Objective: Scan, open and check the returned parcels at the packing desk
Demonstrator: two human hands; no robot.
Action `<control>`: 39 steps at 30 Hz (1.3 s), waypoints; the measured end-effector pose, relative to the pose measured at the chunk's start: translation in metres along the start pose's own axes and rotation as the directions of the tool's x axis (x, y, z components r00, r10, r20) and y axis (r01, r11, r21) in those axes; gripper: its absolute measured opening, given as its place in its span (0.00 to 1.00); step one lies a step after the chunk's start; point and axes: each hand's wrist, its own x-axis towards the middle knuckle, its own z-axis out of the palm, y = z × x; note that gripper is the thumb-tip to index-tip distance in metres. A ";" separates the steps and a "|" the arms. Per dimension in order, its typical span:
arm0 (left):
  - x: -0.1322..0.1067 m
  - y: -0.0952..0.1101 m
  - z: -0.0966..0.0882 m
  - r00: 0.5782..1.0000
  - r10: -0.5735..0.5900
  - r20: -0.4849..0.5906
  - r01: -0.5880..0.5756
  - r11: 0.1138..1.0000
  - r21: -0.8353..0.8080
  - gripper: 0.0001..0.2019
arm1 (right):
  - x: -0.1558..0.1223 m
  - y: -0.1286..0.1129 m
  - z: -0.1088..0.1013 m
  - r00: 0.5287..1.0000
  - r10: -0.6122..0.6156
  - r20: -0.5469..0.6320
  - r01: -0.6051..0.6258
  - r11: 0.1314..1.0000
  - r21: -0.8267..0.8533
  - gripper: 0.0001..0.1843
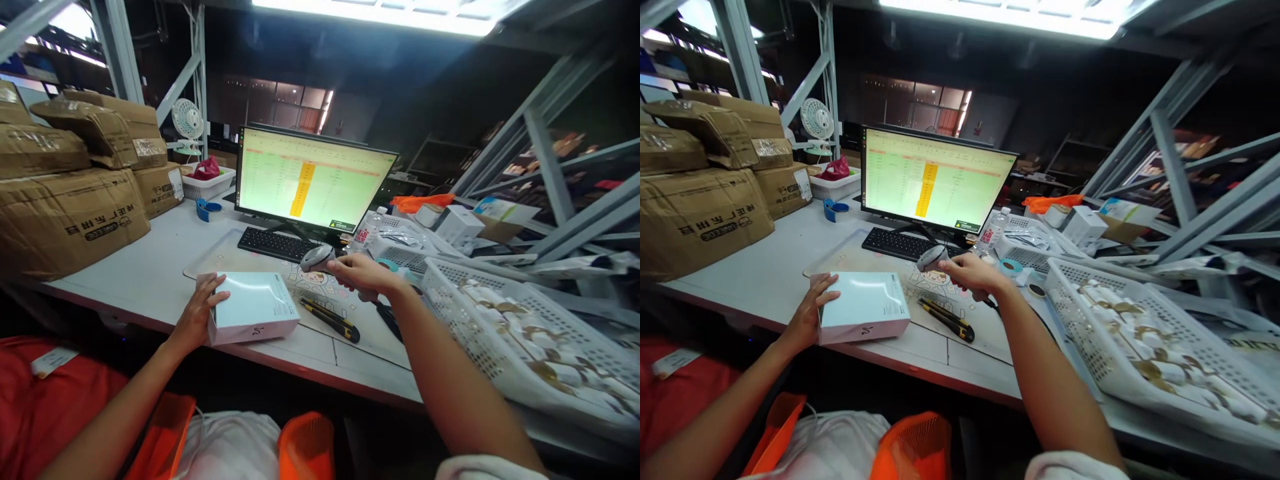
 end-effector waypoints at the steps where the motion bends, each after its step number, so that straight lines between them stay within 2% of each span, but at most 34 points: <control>1: 0.000 0.000 0.001 1.000 -0.011 -0.016 0.011 1.000 0.011 0.32 | 0.001 0.011 0.004 0.999 0.031 -0.026 -0.032 0.999 -0.029 0.32; 3: -0.001 0.000 0.003 0.998 -0.036 -0.051 0.039 0.998 0.054 0.31 | 0.005 0.038 0.013 0.994 0.084 -0.065 -0.087 0.995 -0.054 0.30; 5: -0.002 -0.001 0.005 0.995 -0.063 -0.073 0.070 0.993 0.094 0.31 | 0.008 0.066 0.026 0.978 0.143 -0.152 -0.162 0.979 -0.120 0.27; 7: -0.003 -0.004 0.009 0.989 -0.105 -0.106 0.116 0.987 0.110 0.32 | 0.009 0.090 0.040 0.932 0.215 -0.292 -0.284 0.933 -0.221 0.25; 9: -0.002 -0.006 0.012 0.966 -0.209 -0.154 0.227 0.968 0.111 0.34 | 0.009 0.107 0.054 0.880 0.266 -0.394 -0.391 0.876 -0.281 0.23; 11: 0.001 -0.007 0.014 0.903 -0.401 -0.151 0.418 0.903 0.103 0.34 | 0.007 0.115 0.064 0.850 0.304 -0.430 -0.447 0.848 -0.284 0.25; 14: 0.011 -0.003 0.012 0.728 -0.685 0.000 0.684 0.727 0.060 0.35 | 0.010 0.112 0.063 0.811 0.316 -0.492 -0.488 0.830 -0.270 0.29; 16: 0.016 0.000 0.009 0.640 -0.763 0.090 0.763 0.645 0.049 0.40 | 0.022 0.103 0.055 0.772 0.242 -0.587 -0.470 0.840 -0.272 0.30; 18: 0.019 0.003 0.007 0.599 -0.790 0.131 0.789 0.610 0.075 0.44 | 0.041 0.092 0.047 0.776 0.127 -0.618 -0.397 0.860 -0.322 0.29; 20: 0.020 0.005 0.005 0.582 -0.801 0.142 0.795 0.597 0.106 0.45 | 0.067 0.081 0.041 0.840 0.045 -0.541 -0.294 0.875 -0.384 0.27; 22: 0.019 0.005 0.004 0.580 -0.802 0.144 0.795 0.596 0.116 0.44 | 0.092 0.072 0.041 0.904 0.018 -0.428 -0.213 0.885 -0.413 0.24; 24: 0.019 0.004 0.005 0.588 -0.797 0.137 0.789 0.602 0.124 0.44 | 0.113 0.066 0.046 0.929 0.011 -0.369 -0.178 0.890 -0.420 0.25; 27: 0.017 0.002 0.007 0.608 -0.785 0.123 0.773 0.620 0.137 0.43 | 0.131 0.063 0.059 0.932 0.009 -0.363 -0.175 0.887 -0.428 0.28; 30: 0.016 0.001 0.008 0.628 -0.767 0.127 0.757 0.641 0.127 0.42 | 0.136 0.065 0.068 0.946 0.022 -0.325 -0.171 0.883 -0.437 0.27; 34: 0.017 0.003 0.007 0.628 -0.768 0.127 0.759 0.640 0.119 0.43 | 0.134 0.061 0.064 0.956 0.043 -0.289 -0.167 0.891 -0.422 0.26; 37: 0.019 0.006 0.006 0.607 -0.782 0.138 0.773 0.622 0.127 0.44 | 0.128 0.040 0.051 0.954 -0.016 -0.301 -0.108 0.913 -0.393 0.28; 39: 0.021 0.007 0.006 0.605 -0.784 0.140 0.777 0.619 0.113 0.44 | 0.118 0.017 0.045 0.947 -0.125 -0.296 0.005 0.926 -0.377 0.30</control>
